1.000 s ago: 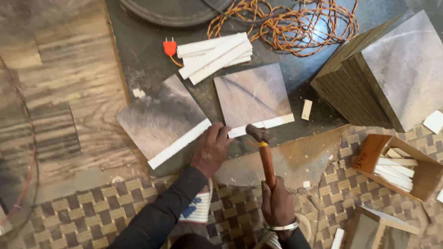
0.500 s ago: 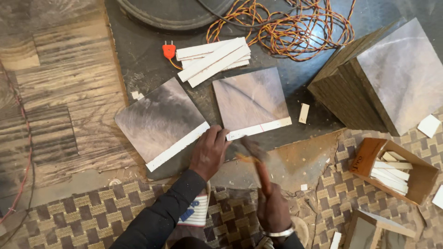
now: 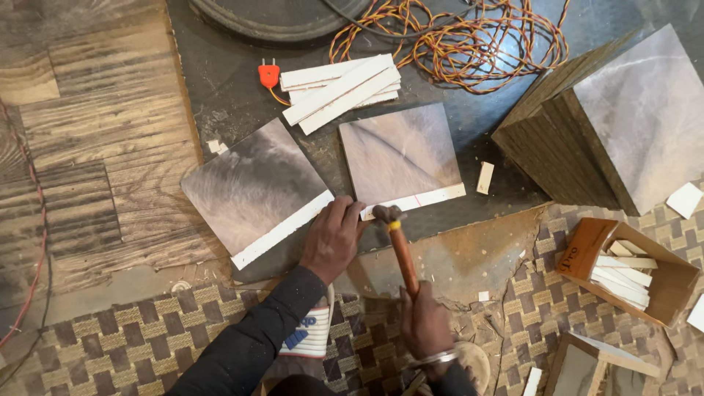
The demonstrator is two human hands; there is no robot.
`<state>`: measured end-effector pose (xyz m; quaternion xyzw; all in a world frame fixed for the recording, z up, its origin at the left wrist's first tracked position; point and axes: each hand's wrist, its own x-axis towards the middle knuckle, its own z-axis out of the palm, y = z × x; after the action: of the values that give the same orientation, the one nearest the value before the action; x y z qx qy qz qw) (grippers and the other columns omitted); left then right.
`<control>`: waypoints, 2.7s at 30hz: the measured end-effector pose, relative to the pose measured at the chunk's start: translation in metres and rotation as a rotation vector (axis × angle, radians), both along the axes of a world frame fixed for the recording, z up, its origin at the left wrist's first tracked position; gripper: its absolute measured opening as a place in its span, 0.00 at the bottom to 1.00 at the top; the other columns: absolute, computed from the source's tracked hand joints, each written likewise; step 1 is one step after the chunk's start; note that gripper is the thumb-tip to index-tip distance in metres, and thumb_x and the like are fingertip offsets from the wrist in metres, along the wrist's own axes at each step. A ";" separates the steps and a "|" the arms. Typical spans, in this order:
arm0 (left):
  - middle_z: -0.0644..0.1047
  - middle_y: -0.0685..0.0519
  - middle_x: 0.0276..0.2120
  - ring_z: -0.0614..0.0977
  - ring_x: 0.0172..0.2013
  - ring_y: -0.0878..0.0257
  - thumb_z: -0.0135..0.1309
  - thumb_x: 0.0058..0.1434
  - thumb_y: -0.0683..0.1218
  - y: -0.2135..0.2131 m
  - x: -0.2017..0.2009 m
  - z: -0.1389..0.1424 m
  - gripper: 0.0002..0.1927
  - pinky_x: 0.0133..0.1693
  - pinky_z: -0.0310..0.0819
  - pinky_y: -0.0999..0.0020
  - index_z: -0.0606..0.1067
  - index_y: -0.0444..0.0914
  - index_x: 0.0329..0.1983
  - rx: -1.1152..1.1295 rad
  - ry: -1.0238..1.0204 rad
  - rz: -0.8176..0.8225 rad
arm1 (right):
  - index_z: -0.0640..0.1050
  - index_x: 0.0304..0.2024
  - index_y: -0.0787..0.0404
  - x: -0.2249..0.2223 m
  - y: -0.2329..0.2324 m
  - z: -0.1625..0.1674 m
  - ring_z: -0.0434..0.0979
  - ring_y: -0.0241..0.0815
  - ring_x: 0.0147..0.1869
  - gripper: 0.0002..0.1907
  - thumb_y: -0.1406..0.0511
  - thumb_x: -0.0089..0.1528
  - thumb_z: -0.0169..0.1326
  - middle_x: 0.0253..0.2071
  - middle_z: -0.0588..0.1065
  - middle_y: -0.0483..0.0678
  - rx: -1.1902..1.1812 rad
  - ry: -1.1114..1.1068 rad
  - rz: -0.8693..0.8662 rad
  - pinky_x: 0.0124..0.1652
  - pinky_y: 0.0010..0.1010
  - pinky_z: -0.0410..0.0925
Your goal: The person kneels on the workshop floor and hammers small nails along white wooden strips laid across the edges of square boards, attaching the strips one by one. They position each strip, drive nails with a claw hammer, and set finished boards aside while taking new strips from a cardboard box.
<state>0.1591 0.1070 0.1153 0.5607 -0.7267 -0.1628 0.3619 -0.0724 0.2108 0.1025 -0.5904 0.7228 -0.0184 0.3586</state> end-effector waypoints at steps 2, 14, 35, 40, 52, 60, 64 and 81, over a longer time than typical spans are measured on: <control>0.72 0.46 0.44 0.78 0.43 0.49 0.60 0.63 0.42 0.000 0.000 -0.001 0.15 0.44 0.76 0.55 0.73 0.31 0.51 0.033 -0.001 0.009 | 0.71 0.42 0.63 -0.004 0.000 0.002 0.70 0.44 0.14 0.13 0.59 0.69 0.45 0.15 0.73 0.47 -0.082 -0.020 -0.005 0.14 0.37 0.65; 0.72 0.45 0.43 0.78 0.43 0.46 0.58 0.63 0.42 0.001 0.001 0.002 0.15 0.44 0.75 0.53 0.73 0.32 0.50 0.073 0.003 0.018 | 0.70 0.45 0.62 -0.003 -0.006 0.021 0.76 0.58 0.19 0.13 0.59 0.67 0.50 0.17 0.74 0.57 -0.223 -0.012 0.034 0.20 0.48 0.66; 0.72 0.44 0.45 0.79 0.44 0.46 0.59 0.64 0.40 0.004 -0.002 -0.012 0.16 0.44 0.76 0.54 0.73 0.32 0.54 0.045 0.047 0.030 | 0.70 0.43 0.61 -0.001 -0.012 0.017 0.68 0.38 0.13 0.14 0.56 0.70 0.47 0.16 0.73 0.46 -0.102 0.117 0.125 0.14 0.35 0.65; 0.71 0.43 0.46 0.79 0.44 0.44 0.58 0.65 0.40 0.006 0.000 -0.010 0.16 0.43 0.75 0.54 0.72 0.32 0.55 0.037 0.057 0.011 | 0.70 0.47 0.62 0.005 -0.004 0.040 0.74 0.53 0.18 0.15 0.58 0.67 0.48 0.19 0.75 0.54 -0.529 0.008 0.096 0.17 0.43 0.66; 0.72 0.45 0.44 0.80 0.40 0.47 0.61 0.62 0.43 0.001 0.002 0.004 0.18 0.40 0.76 0.55 0.72 0.34 0.52 0.137 0.057 0.013 | 0.70 0.42 0.58 -0.044 0.016 0.024 0.73 0.50 0.16 0.12 0.57 0.66 0.50 0.15 0.73 0.55 -0.169 0.029 -0.185 0.19 0.44 0.64; 0.72 0.47 0.45 0.80 0.42 0.50 0.61 0.60 0.43 -0.009 -0.005 0.010 0.17 0.39 0.76 0.56 0.73 0.35 0.50 0.202 0.056 -0.013 | 0.80 0.42 0.60 -0.101 0.066 0.004 0.75 0.46 0.22 0.14 0.57 0.65 0.52 0.20 0.76 0.54 0.082 -0.217 -0.429 0.26 0.38 0.66; 0.71 0.45 0.44 0.79 0.42 0.49 0.60 0.61 0.41 -0.010 -0.006 0.031 0.15 0.40 0.74 0.56 0.72 0.34 0.49 0.185 0.110 -0.007 | 0.79 0.45 0.63 -0.112 0.066 0.008 0.80 0.47 0.30 0.16 0.57 0.64 0.53 0.29 0.78 0.55 -0.217 0.149 -0.179 0.33 0.38 0.72; 0.74 0.50 0.38 0.81 0.37 0.59 0.59 0.60 0.45 0.018 -0.010 0.137 0.10 0.40 0.78 0.61 0.75 0.37 0.43 0.603 0.285 -0.048 | 0.76 0.58 0.58 -0.046 -0.133 0.093 0.73 0.58 0.62 0.35 0.67 0.46 0.69 0.65 0.69 0.62 -1.035 -0.116 0.215 0.54 0.48 0.72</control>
<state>0.1487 0.1249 0.2528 0.5970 -0.6008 -0.4557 0.2737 -0.1188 0.0778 0.1952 -0.7589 0.5337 -0.3683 0.0597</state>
